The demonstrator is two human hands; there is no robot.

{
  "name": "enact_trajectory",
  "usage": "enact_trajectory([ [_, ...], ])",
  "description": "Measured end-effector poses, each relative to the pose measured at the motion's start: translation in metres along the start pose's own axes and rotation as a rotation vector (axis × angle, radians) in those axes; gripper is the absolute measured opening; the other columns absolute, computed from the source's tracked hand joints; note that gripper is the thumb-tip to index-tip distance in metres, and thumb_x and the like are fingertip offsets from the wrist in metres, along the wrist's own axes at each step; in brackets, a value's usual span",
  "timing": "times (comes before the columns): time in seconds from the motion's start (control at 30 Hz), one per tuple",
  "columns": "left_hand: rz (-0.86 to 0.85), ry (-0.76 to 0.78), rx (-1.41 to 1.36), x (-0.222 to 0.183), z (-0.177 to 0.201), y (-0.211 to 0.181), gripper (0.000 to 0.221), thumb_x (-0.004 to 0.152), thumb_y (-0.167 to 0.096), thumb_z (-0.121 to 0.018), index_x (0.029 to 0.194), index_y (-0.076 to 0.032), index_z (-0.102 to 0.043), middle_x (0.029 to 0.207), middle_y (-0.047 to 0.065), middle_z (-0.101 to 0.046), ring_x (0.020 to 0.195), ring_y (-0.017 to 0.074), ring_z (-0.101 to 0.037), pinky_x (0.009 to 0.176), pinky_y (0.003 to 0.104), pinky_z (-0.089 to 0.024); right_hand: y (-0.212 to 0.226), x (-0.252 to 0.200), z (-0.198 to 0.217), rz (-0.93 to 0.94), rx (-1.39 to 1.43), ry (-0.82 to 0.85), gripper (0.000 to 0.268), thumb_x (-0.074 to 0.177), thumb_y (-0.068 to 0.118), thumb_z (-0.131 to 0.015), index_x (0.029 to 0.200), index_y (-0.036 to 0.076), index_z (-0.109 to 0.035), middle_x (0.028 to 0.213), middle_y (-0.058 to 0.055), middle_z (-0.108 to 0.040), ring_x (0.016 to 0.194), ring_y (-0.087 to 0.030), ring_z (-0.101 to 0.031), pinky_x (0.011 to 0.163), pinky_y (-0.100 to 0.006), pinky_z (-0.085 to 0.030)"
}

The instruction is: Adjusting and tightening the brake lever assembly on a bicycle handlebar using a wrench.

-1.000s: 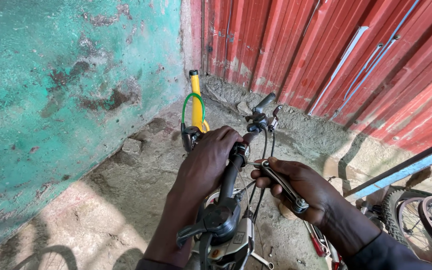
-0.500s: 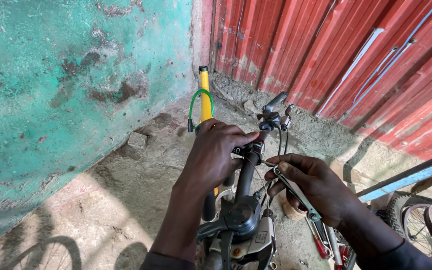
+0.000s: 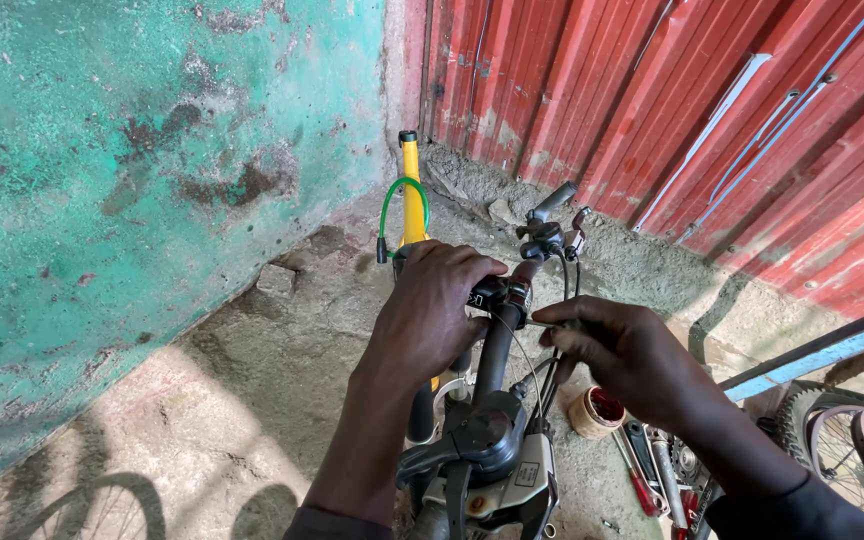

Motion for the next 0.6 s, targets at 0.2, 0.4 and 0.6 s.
enact_trajectory([
  [0.2, -0.062, -0.082, 0.098, 0.003, -0.006, -0.004, 0.068, 0.056, -0.004, -0.082, 0.122, -0.014, -0.069, 0.115, 0.004, -0.074, 0.11, 0.0262, -0.064, 0.107, 0.043, -0.035, 0.019, -0.008, -0.005, 0.46, -1.156, 0.014, 0.032, 0.094, 0.03, -0.063, 0.125, 0.025, -0.066, 0.124, 0.006, -0.071, 0.077, -0.026, -0.078, 0.055, -0.044, -0.061],
  [0.4, -0.068, -0.093, 0.071, 0.002, 0.001, -0.014, 0.064, 0.054, -0.008, -0.077, 0.117, -0.019, -0.071, 0.109, 0.002, -0.075, 0.105, 0.0258, -0.064, 0.101, 0.042, -0.037, 0.013, -0.011, 0.022, -0.169, -0.727, -0.174, 0.038, 0.088, 0.041, -0.074, 0.118, 0.022, -0.061, 0.077, -0.004, -0.072, 0.063, -0.017, -0.063, 0.059, -0.037, -0.049],
  [0.6, -0.101, -0.057, 0.131, 0.004, 0.002, -0.018, 0.064, 0.065, -0.018, -0.082, 0.128, -0.025, -0.07, 0.104, 0.003, -0.072, 0.1, 0.0261, -0.063, 0.097, 0.041, -0.037, 0.013, -0.005, 0.042, -0.318, -0.342, 0.289, 0.02, 0.094, 0.016, -0.072, 0.083, 0.0, -0.066, 0.069, -0.016, -0.08, 0.064, -0.022, -0.078, 0.061, -0.036, -0.062],
])
Point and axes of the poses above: each hand's wrist, its own x-axis towards the middle knuckle, its own z-axis out of the back of the hand, y = z × x, the point moved 2 cm from there along x, towards the middle knuckle
